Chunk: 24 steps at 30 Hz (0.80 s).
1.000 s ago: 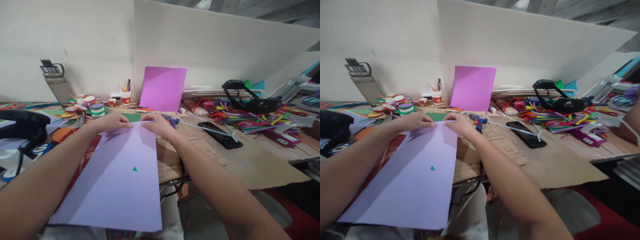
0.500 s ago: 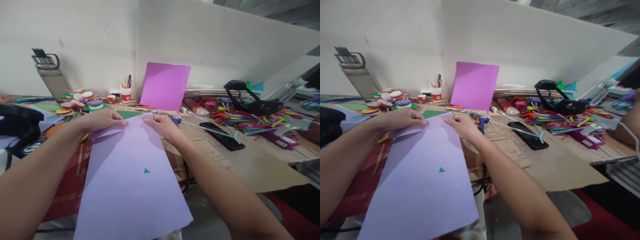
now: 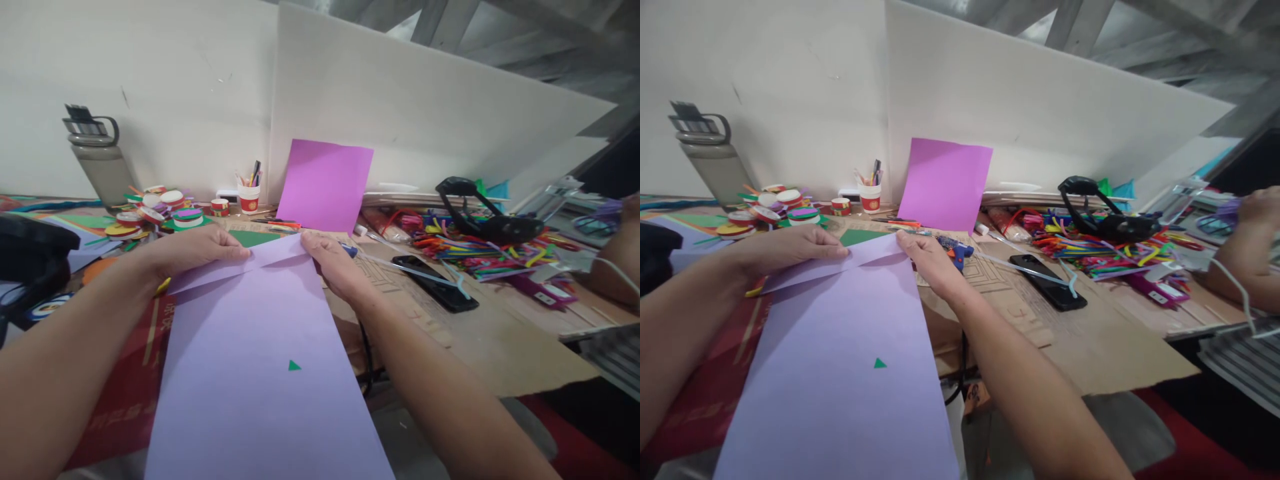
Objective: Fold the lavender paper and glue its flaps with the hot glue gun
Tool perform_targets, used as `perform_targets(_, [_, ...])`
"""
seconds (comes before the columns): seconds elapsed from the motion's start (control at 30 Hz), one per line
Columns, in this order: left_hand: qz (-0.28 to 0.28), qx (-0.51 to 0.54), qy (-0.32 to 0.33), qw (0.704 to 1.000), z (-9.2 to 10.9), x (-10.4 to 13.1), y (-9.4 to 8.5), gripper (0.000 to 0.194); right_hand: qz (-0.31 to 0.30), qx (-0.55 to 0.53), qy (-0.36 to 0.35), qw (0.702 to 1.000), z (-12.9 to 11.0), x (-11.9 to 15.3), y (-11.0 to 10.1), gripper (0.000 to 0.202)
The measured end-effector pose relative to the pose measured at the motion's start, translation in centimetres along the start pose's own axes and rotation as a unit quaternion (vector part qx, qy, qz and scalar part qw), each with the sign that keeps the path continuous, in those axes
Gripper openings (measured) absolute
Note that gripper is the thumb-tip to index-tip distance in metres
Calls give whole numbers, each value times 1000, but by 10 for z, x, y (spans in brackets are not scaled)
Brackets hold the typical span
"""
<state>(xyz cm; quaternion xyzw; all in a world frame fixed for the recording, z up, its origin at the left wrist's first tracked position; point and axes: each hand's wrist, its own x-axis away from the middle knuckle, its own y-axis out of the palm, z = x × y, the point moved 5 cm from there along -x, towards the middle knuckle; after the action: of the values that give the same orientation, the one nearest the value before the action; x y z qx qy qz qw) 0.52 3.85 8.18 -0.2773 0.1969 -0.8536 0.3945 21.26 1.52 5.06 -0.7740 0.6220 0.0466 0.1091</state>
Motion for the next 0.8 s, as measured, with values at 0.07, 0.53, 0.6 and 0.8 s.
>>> perform_targets(0.07, [-11,32,-12,999,-3,1,0,43,-19,1,-4,1000,-1,1,2,45])
perform_targets(0.53, [3,-94,29,995,-1,-4,-4,39,-24,25,18,999,-4,3,6,31])
perform_targets(0.6, [18,-134,34,990,2,-5,-3,39,-18,38,18,999,-4,3,5,32])
perform_targets(0.8, [4,-90,7,996,-3,-6,4,41,-27,33,8,999,-5,4,6,33])
